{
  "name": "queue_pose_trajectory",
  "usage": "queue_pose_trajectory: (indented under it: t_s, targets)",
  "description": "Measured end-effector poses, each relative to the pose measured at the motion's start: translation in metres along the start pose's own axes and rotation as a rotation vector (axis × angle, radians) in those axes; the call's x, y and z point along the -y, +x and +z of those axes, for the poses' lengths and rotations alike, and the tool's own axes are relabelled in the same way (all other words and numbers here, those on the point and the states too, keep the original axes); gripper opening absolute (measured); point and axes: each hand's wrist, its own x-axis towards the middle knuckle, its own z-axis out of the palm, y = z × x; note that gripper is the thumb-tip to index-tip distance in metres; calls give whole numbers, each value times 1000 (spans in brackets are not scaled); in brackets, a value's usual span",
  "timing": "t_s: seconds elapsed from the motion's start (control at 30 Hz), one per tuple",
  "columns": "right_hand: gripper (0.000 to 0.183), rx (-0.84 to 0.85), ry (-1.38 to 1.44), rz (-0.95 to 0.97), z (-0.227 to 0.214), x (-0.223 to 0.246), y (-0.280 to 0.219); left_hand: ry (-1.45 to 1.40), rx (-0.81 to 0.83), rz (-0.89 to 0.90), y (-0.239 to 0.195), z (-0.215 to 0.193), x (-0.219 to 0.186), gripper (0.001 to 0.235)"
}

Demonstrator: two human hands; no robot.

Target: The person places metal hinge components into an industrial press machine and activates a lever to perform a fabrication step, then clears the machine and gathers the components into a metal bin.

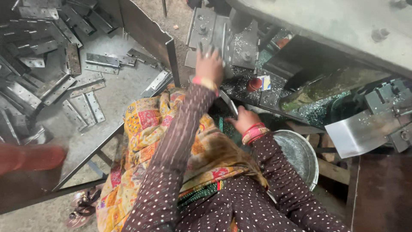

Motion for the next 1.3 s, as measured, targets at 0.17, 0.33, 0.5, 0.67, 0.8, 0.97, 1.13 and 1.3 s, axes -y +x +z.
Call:
queue_pose_trajectory:
  t_s: [0.17,0.33,0.5,0.67,0.8,0.97,1.13,1.3]
  targets:
    - [69,16,-23,25,-5,9,0,-56,-461,-44,-96,-23,-23,31]
    - [67,31,0,79,0,9,-1,-239,-392,209,-92,-43,0,15]
    - [67,43,43,65,9,6,-5,-477,-598,115,-76,-62,-12,22]
    - [64,59,48,92,8,8,-4,-99,-482,-9,-47,-51,-21,18]
    - [63,50,54,53,-2,12,-10,-100,-350,-105,-45,-28,-10,36]
    - [64,91,12,77,-3,18,-8,48,-374,-239,-62,-31,5,70]
    - [65,62,3,37,3,9,-3,-108,-301,-100,-65,-28,-21,49]
    - [62,59,139,137,40,-6,-18,-152,-356,-132,-50,-8,-24,41]
